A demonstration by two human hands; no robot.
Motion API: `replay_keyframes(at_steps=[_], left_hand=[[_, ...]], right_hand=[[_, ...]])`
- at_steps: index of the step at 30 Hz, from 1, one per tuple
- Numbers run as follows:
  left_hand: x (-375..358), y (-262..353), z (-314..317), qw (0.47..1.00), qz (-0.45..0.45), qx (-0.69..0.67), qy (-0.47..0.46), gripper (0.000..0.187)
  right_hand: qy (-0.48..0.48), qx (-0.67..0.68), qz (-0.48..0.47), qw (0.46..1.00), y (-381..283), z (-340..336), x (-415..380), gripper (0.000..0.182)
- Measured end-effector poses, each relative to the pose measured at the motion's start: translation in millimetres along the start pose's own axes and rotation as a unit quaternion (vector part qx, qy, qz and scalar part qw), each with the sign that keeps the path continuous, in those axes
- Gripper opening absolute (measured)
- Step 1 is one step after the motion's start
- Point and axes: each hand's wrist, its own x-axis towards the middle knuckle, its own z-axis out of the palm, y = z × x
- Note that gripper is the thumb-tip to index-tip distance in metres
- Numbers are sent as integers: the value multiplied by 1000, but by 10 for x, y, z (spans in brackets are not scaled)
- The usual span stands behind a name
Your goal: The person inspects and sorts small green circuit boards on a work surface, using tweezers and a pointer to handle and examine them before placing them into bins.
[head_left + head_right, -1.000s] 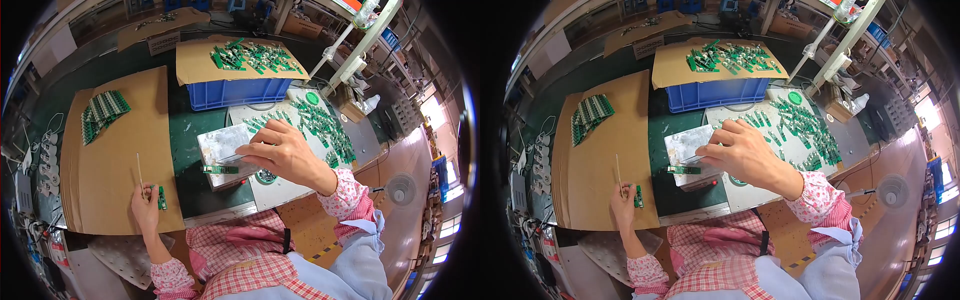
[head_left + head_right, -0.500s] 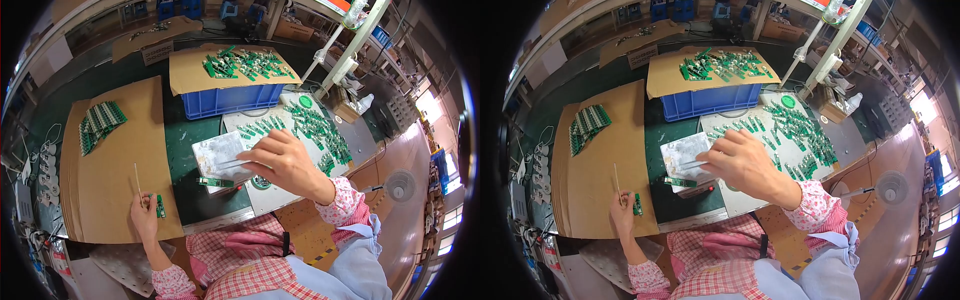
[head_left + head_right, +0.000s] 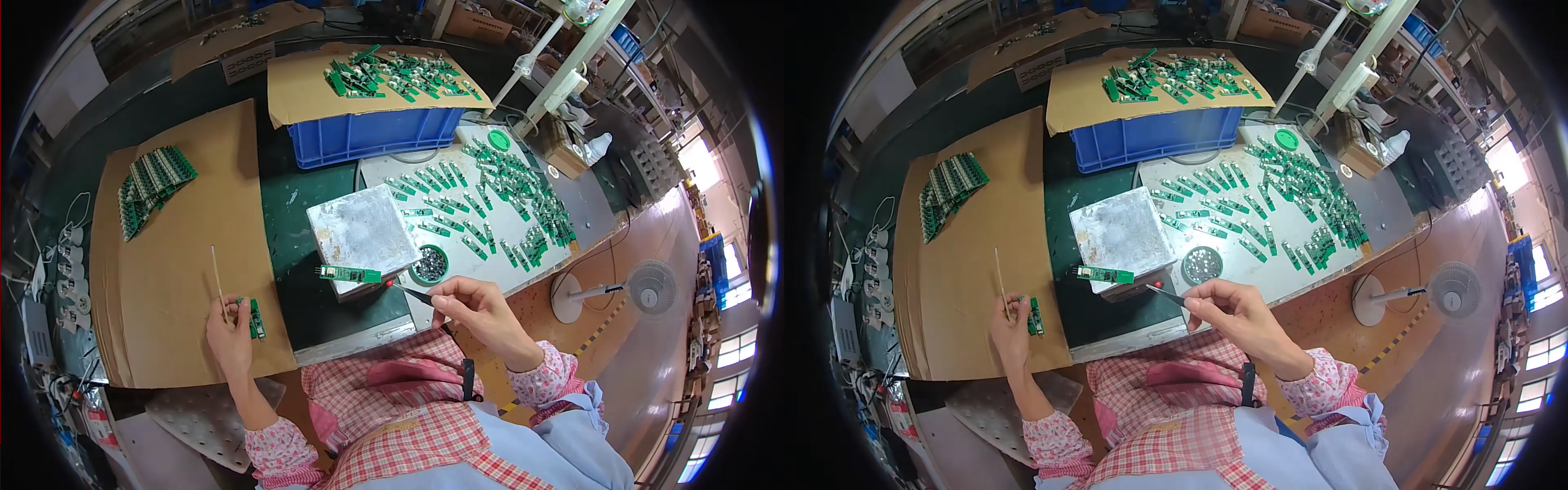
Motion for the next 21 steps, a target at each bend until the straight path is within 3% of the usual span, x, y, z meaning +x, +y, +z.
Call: replay_keyframes(at_steps=[9,21], left_hand=[[-15,30,-11,1000,0,4,3,18],[-14,42,-5,1000,-4,-7,8,17]], right_hand=[[-29,7,-25,999,-31,62,168,24],[5,31,-29,999,-66,126,151,18]])
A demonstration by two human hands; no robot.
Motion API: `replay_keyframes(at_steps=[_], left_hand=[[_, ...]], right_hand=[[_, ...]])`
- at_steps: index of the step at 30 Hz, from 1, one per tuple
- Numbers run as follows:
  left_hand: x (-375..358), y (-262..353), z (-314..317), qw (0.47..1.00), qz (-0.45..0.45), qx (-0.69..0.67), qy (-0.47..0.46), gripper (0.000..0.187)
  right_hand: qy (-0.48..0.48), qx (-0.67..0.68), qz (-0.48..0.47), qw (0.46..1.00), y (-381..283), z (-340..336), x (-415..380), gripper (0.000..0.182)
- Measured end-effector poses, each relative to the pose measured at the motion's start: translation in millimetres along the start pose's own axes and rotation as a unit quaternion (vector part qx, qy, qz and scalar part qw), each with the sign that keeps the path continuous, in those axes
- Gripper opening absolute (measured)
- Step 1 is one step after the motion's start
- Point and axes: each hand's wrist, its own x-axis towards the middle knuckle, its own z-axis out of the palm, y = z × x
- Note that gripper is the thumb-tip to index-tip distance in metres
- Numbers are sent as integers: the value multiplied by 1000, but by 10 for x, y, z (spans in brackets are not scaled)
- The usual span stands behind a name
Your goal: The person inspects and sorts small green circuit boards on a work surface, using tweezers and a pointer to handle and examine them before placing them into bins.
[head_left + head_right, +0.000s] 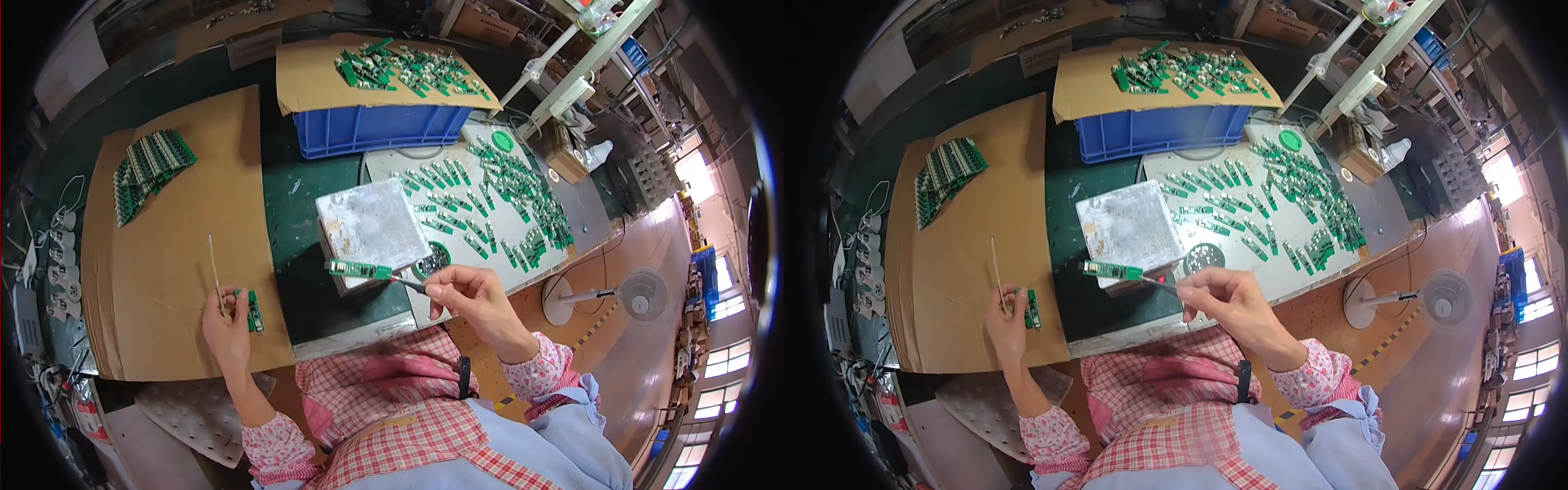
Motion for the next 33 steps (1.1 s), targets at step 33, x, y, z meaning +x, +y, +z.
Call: replay_keyframes(at_steps=[33], left_hand=[[187,-278,-61,996,22,-36,-78,21]], right_hand=[[429,71,-88,896,1223,-1511,-423,23]])
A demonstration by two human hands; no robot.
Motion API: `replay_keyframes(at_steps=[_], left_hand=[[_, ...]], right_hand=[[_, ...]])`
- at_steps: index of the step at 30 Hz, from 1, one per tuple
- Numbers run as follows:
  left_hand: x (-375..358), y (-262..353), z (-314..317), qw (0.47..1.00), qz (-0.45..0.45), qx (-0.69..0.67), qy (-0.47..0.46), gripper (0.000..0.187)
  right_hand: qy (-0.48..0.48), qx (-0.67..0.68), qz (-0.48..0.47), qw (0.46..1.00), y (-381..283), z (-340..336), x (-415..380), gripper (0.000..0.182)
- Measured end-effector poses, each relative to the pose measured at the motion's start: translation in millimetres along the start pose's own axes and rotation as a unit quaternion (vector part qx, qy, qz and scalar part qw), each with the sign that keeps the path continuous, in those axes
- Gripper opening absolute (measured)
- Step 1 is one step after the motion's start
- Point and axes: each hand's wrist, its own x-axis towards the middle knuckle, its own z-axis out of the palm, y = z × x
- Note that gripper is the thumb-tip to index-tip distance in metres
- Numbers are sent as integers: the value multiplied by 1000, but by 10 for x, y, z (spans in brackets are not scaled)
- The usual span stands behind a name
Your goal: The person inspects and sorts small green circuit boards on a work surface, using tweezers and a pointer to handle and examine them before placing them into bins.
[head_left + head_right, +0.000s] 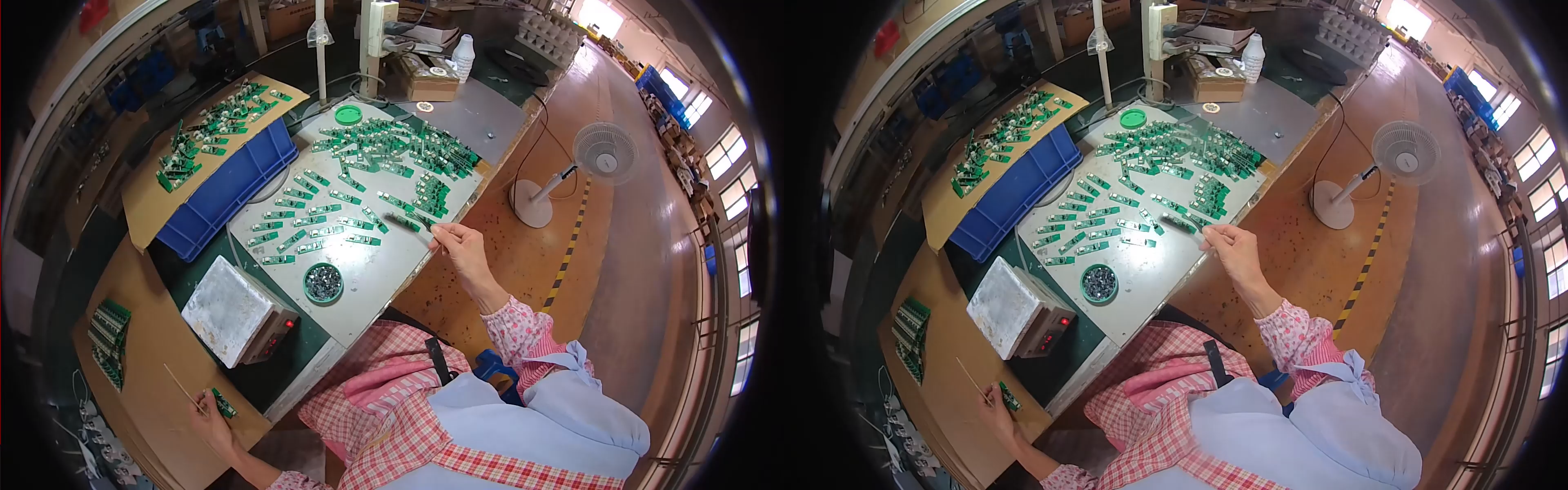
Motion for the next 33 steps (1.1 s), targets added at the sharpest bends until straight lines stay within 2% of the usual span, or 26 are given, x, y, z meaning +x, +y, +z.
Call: replay_keyframes(at_steps=[7,16,22,25,28,31,33], left_hand=[[-25,-4,22,999,31,19,9,22],[-90,81,57,999,14,34,24,21],[-85,40,27,998,29,51,23,20],[-71,69,-23,997,5,78,-4,21],[-234,536,32,978,-12,207,9,37],[-233,530,11,980,18,197,10,37],[-244,562,-21,985,78,151,15,33]], right_hand=[[28,-31,16,999,85,164,220,24],[52,-122,61,989,109,225,348,24],[57,-164,55,983,58,229,319,25],[47,-119,90,988,-61,245,235,22],[26,-153,81,984,43,98,256,26],[17,-157,68,985,12,52,168,27],[9,-140,86,986,-49,-4,87,25]])
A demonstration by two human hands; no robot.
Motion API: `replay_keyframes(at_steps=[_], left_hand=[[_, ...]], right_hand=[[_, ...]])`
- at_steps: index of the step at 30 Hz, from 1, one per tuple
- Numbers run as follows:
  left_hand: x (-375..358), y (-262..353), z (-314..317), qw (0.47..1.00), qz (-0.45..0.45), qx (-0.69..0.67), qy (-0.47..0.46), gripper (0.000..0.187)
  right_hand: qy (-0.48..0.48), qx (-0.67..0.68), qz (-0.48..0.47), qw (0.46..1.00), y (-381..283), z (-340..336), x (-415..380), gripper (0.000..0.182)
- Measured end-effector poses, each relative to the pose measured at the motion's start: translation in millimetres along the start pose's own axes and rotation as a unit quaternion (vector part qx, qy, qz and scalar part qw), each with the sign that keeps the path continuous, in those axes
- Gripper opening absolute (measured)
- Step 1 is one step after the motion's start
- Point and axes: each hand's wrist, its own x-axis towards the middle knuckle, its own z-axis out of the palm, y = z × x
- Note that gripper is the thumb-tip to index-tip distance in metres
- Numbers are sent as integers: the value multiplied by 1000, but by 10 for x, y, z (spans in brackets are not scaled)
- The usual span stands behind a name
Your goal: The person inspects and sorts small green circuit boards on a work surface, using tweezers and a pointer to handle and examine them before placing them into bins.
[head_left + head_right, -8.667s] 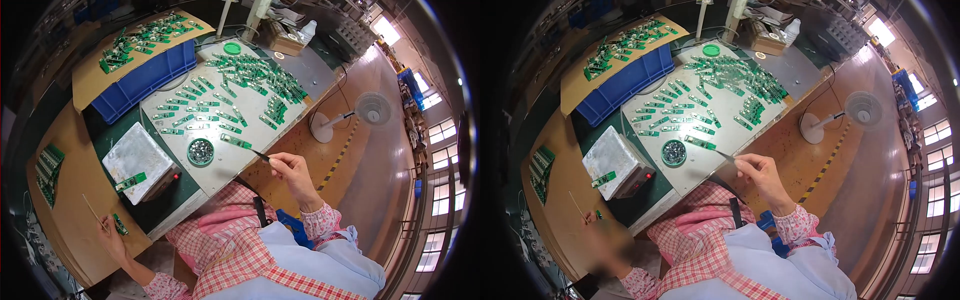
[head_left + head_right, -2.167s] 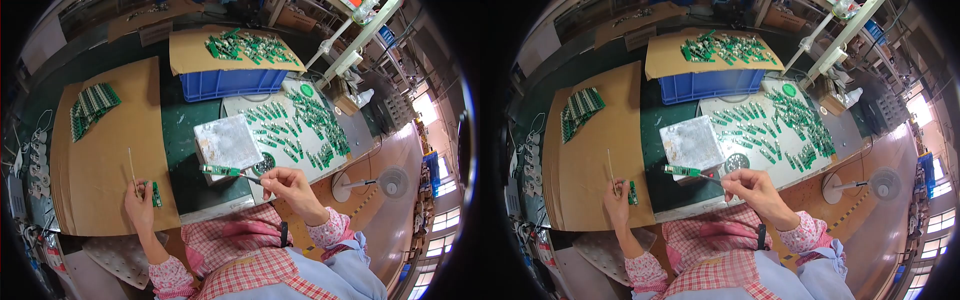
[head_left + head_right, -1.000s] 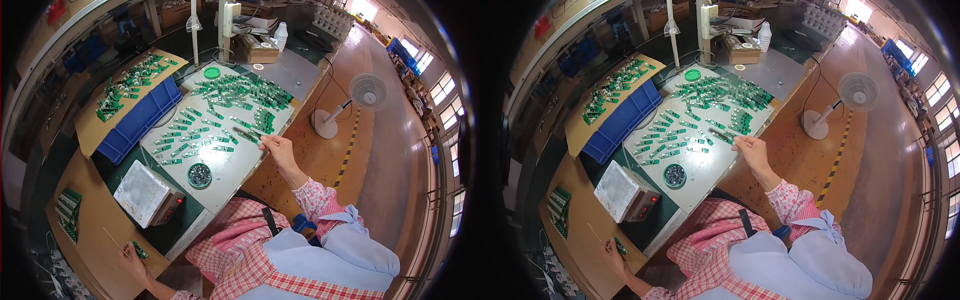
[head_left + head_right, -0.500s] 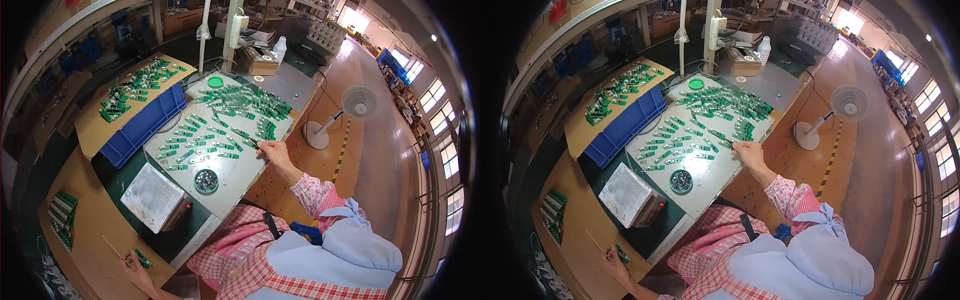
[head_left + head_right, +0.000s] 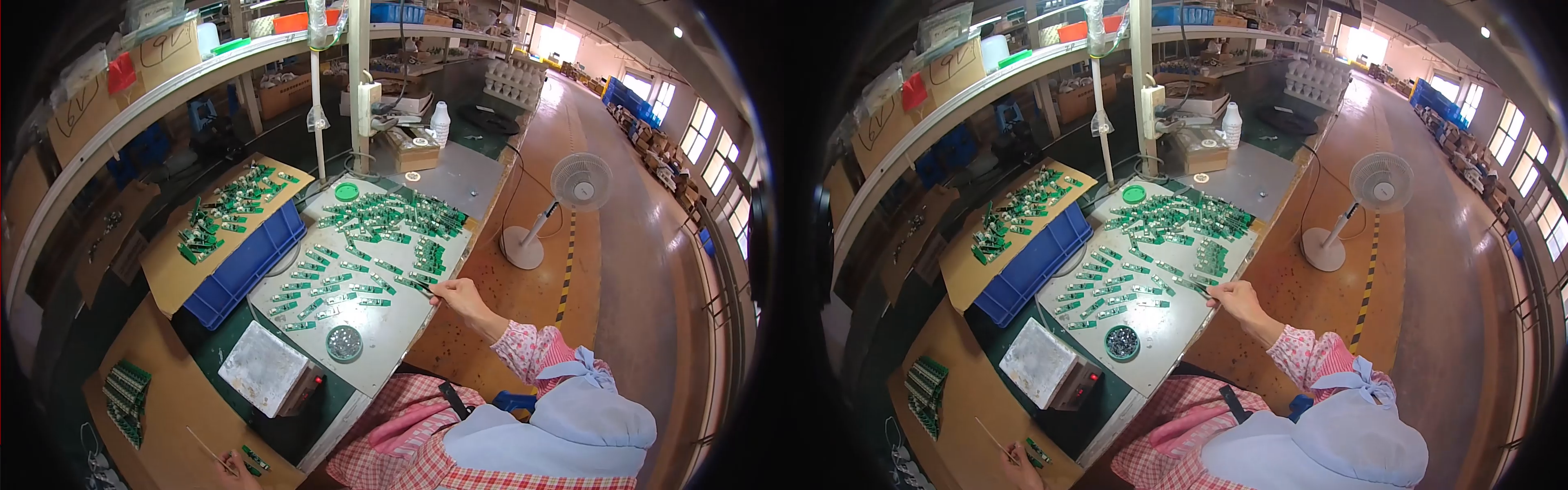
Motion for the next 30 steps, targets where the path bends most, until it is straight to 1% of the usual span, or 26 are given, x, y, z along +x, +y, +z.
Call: replay_keyframes(at_steps=[1,2,4,5,6,7,8,10,12,13,14,15,16,17,19,22,23,26,30], left_hand=[[-2,-4,-29,999,29,-23,10,32],[78,-203,-8,996,14,-84,-7,29],[245,-841,43,980,-28,-197,-10,24],[160,-625,6,979,-41,-198,17,25],[102,-420,-24,979,-61,-191,48,26],[65,-332,-61,975,-69,-201,59,25],[56,-257,-115,973,-71,-213,63,23],[-27,-66,-200,961,-68,-260,63,21],[-186,232,-235,950,-67,-297,70,20],[-297,376,-237,944,-64,-318,69,19],[-399,492,-213,943,-64,-319,68,18],[-490,605,-180,943,-62,-321,66,17],[-582,695,-140,942,-59,-324,64,16],[-678,767,-87,938,-64,-337,57,16],[-853,880,36,928,-75,-364,40,16],[-1041,900,237,903,-90,-417,53,16],[-1099,901,287,890,-102,-441,52,16],[-1194,852,372,874,-115,-470,46,16],[-1209,869,410,894,-103,-435,24,13]], right_hand=[[0,23,-1,1000,17,-31,-62,25],[-4,45,-4,999,50,-64,-121,25],[-16,88,-29,996,77,-90,-224,25],[-30,110,-40,993,21,-65,-334,26],[-33,100,-29,994,-78,-37,-468,26],[-55,122,-36,990,-143,10,-591,23],[-90,118,-80,986,-98,61,-652,21],[-153,149,-56,975,-318,270,-1019,18],[-265,170,-44,948,-394,479,-1282,14],[-318,182,7,930,-421,569,-1396,18],[-350,183,36,918,-501,700,-1536,22],[-402,154,-26,902,-359,872,-1569,20],[-427,119,-81,893,-413,1024,-1674,19],[-453,101,-50,885,-451,1130,-1764,22],[-438,47,-159,884,-482,1348,-1917,29],[-414,104,-301,853,-379,1540,-2033,33],[-444,70,-276,850,-399,1502,-2044,29],[-417,85,-296,855,-181,1526,-2054,25],[-406,79,-298,861,-155,1445,-1987,24]])
